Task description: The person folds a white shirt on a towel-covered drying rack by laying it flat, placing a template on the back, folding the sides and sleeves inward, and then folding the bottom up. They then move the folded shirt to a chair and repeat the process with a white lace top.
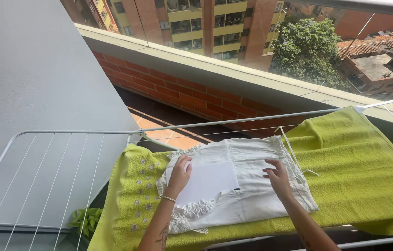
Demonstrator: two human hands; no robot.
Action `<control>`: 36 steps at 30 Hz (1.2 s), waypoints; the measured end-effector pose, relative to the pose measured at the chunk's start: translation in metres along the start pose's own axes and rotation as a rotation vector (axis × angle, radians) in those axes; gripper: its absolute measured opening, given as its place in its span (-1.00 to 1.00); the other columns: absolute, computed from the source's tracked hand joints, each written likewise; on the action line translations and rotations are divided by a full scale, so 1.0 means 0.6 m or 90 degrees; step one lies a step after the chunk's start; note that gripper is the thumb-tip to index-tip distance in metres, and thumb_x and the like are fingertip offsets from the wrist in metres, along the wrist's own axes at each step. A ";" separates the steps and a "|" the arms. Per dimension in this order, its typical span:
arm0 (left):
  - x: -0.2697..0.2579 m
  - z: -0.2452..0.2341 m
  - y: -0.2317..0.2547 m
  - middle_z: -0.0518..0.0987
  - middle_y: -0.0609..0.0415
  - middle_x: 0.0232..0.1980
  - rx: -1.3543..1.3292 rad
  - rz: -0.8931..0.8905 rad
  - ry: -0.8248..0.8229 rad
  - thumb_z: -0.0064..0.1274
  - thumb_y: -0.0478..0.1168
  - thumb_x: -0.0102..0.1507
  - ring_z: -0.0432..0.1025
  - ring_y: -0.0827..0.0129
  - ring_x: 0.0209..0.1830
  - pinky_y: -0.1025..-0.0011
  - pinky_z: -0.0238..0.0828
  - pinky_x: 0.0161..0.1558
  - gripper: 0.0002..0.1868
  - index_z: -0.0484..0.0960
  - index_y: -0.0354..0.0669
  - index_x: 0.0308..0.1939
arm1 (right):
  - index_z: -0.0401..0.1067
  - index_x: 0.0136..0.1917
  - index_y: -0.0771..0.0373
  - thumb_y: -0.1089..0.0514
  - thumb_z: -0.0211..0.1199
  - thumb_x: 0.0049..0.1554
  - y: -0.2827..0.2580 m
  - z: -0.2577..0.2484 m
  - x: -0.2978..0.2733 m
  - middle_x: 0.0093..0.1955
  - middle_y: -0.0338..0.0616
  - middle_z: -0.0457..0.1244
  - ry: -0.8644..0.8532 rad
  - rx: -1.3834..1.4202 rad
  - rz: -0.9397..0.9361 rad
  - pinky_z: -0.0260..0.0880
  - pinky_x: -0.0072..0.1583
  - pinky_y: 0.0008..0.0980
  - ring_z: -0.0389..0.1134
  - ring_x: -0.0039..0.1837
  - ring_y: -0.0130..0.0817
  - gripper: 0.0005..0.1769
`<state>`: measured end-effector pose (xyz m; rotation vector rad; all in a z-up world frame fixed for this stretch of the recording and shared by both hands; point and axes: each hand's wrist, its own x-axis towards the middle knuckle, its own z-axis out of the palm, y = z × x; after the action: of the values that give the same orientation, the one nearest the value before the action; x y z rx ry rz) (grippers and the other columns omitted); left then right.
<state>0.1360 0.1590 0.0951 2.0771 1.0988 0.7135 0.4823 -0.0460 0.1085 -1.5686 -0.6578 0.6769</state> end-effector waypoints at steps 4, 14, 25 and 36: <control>0.081 0.049 -0.037 0.44 -0.02 0.36 0.104 0.010 -0.087 -0.09 -0.21 0.44 0.28 0.09 0.53 0.18 0.32 0.43 -0.71 0.55 -0.06 0.23 | 0.56 0.17 0.09 0.40 0.06 0.09 0.023 0.023 0.053 0.25 -0.12 0.38 -0.060 -0.227 -0.037 0.62 0.08 -0.17 0.46 0.23 -0.12 -0.54; 0.201 0.139 -0.102 0.52 0.09 0.23 0.215 0.006 -0.183 -0.05 -0.11 0.40 0.41 0.15 0.40 -0.07 0.06 0.51 -0.64 0.47 0.02 0.27 | 0.52 0.04 -0.05 0.29 0.12 0.11 0.034 0.056 0.151 0.17 -0.21 0.41 -0.186 -0.550 -0.164 0.44 0.31 -0.09 0.42 0.30 -0.12 -0.68; 0.215 0.112 -0.117 0.62 -0.12 0.16 0.221 -0.065 -0.239 0.12 0.08 0.32 0.45 -0.12 0.34 -0.23 -0.08 0.53 -0.42 0.37 0.01 0.35 | 0.25 0.41 -0.01 0.26 0.20 0.12 0.028 0.111 0.185 0.36 -0.11 0.27 -0.313 -0.670 -0.263 0.42 0.34 0.10 0.30 0.43 0.00 -0.41; 0.191 -0.001 -0.076 0.50 0.18 0.17 0.367 -0.167 -0.281 0.27 0.09 0.22 0.34 0.13 0.31 -0.09 0.05 0.32 -0.53 0.34 0.21 0.05 | 0.13 0.57 -0.03 -0.02 0.16 0.26 0.087 0.044 0.324 0.39 -0.05 0.30 -0.308 -0.805 -0.159 -0.01 0.51 0.39 0.22 0.54 0.03 -0.36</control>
<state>0.1703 0.2764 0.0778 2.3251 1.3787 -0.2201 0.5939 0.1111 0.0442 -2.3887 -1.8498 0.4331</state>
